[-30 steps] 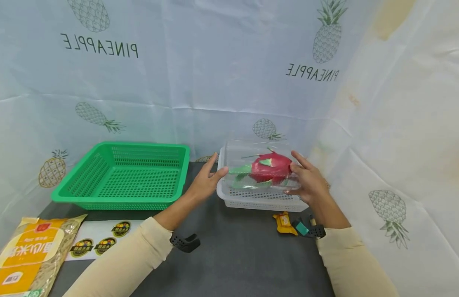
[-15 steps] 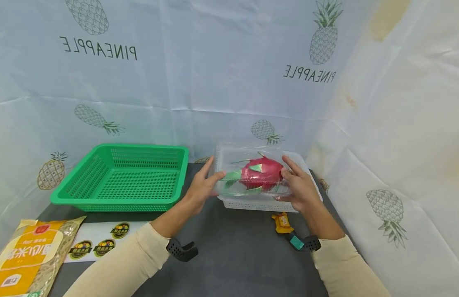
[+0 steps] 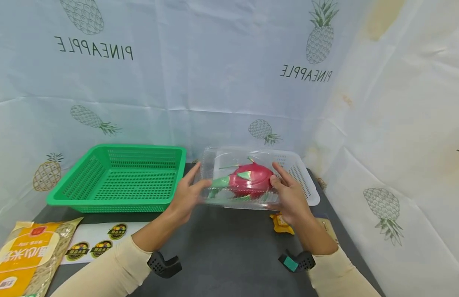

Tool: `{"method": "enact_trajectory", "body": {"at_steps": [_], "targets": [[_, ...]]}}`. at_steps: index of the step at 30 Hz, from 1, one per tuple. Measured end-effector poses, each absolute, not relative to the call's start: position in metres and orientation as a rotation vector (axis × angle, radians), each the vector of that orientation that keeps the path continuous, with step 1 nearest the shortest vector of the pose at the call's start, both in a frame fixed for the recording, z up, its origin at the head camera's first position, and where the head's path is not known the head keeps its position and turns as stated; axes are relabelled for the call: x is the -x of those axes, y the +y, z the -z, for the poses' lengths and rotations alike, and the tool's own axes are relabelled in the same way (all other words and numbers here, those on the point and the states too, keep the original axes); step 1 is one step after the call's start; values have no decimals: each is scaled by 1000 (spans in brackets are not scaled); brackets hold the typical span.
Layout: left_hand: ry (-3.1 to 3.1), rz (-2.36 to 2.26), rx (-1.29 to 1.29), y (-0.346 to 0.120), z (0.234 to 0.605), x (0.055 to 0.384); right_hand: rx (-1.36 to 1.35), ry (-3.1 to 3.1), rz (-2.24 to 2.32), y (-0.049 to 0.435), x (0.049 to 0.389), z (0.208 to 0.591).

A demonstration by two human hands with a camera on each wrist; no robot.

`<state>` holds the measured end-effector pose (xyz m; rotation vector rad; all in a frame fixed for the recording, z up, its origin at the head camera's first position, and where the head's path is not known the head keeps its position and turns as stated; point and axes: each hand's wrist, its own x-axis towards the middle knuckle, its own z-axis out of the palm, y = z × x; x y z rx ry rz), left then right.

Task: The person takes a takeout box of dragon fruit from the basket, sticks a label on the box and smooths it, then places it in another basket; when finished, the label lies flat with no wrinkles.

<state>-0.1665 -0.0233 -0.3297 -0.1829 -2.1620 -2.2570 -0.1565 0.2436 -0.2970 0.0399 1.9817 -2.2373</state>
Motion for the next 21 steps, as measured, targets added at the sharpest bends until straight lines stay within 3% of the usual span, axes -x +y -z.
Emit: {"method": "enact_trajectory", "body": {"at_steps": [21], "targets": [[-2201, 2252, 207, -64, 340, 127, -31, 2100, 2175, 216, 119, 318]]}}
